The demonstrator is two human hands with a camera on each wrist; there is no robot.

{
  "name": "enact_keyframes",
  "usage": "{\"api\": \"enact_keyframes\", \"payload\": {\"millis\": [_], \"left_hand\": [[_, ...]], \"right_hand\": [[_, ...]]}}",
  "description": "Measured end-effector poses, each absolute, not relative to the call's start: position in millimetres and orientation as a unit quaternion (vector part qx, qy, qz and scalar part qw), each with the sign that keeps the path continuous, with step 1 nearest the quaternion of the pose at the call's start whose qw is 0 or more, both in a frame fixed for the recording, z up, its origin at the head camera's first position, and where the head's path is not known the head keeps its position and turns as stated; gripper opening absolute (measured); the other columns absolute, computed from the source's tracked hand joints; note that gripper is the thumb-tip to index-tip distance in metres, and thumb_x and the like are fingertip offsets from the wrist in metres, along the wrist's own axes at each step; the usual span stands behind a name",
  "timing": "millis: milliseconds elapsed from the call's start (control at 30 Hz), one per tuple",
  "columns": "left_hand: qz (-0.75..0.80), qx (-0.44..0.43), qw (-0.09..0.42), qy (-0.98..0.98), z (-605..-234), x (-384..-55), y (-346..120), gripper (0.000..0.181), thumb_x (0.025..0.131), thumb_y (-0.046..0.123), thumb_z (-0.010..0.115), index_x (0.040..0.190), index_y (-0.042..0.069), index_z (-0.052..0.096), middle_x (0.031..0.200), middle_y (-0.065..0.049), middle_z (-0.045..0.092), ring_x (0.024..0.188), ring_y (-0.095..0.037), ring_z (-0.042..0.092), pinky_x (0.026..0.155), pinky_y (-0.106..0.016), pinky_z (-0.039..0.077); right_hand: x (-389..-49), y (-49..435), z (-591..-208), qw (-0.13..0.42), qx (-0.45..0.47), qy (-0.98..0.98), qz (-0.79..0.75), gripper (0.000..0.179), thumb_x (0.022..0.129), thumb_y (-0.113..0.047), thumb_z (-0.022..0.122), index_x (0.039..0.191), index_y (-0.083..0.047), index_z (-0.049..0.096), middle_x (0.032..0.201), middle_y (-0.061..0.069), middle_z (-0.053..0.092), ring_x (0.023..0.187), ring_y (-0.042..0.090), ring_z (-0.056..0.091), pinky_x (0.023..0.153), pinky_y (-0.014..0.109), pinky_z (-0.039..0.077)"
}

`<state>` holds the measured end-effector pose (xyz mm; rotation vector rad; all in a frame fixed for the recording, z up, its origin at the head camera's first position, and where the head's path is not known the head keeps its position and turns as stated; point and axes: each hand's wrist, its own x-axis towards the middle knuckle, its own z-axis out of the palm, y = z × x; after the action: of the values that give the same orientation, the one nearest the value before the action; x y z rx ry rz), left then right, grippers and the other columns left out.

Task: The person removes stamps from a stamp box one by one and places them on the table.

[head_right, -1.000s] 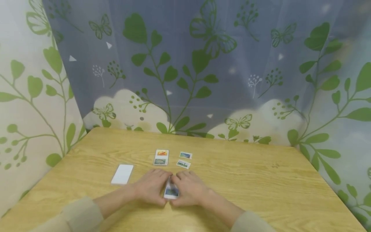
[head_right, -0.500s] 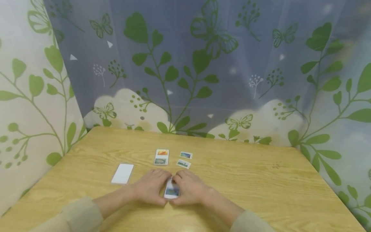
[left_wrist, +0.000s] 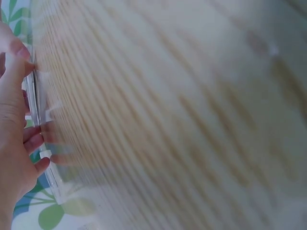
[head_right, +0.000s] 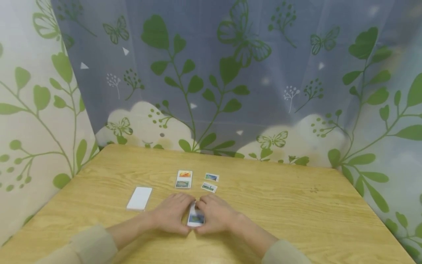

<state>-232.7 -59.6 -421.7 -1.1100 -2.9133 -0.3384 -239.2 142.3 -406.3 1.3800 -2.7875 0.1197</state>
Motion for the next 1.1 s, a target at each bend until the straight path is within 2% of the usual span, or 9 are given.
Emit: {"api": "enact_keyframes", "payload": {"millis": [500,767,1100], "left_hand": [[-0.117,-0.339,-0.007,-0.933,-420.5,-230.6,-58.3,0.079,0.069,0.049,0.066,0.132,0.009,0.042,0.131,-0.004,0.048,0.122,-0.021,0.042,0.101,-0.048,0.033],[-0.109,-0.342,-0.003,-0.933,-417.4,-229.6,-57.7,0.079,0.067,0.048,0.067,0.131,0.008,0.044,0.129,-0.004,0.05,0.121,-0.021,0.043,0.102,-0.047,0.034],[-0.102,-0.343,-0.002,-0.934,-417.3,-230.8,-56.2,0.078,0.066,0.048,0.066,0.13,0.009,0.045,0.128,-0.003,0.05,0.119,-0.019,0.043,0.101,-0.045,0.034]], "right_hand": [[-242.2,143.0,-410.0,0.034,0.458,-0.886,0.055,0.059,0.076,-0.048,0.064,0.117,-0.007,0.059,0.117,0.007,0.058,0.109,0.021,0.052,0.095,0.035,0.043],[-242.9,143.8,-411.5,0.053,0.471,-0.878,0.066,0.057,0.075,-0.047,0.065,0.114,-0.007,0.06,0.113,0.006,0.059,0.105,0.02,0.053,0.091,0.032,0.046],[-243.3,144.4,-410.8,0.031,0.454,-0.889,0.046,0.061,0.077,-0.051,0.061,0.119,-0.008,0.056,0.117,0.005,0.053,0.109,0.018,0.047,0.094,0.032,0.042]]}}
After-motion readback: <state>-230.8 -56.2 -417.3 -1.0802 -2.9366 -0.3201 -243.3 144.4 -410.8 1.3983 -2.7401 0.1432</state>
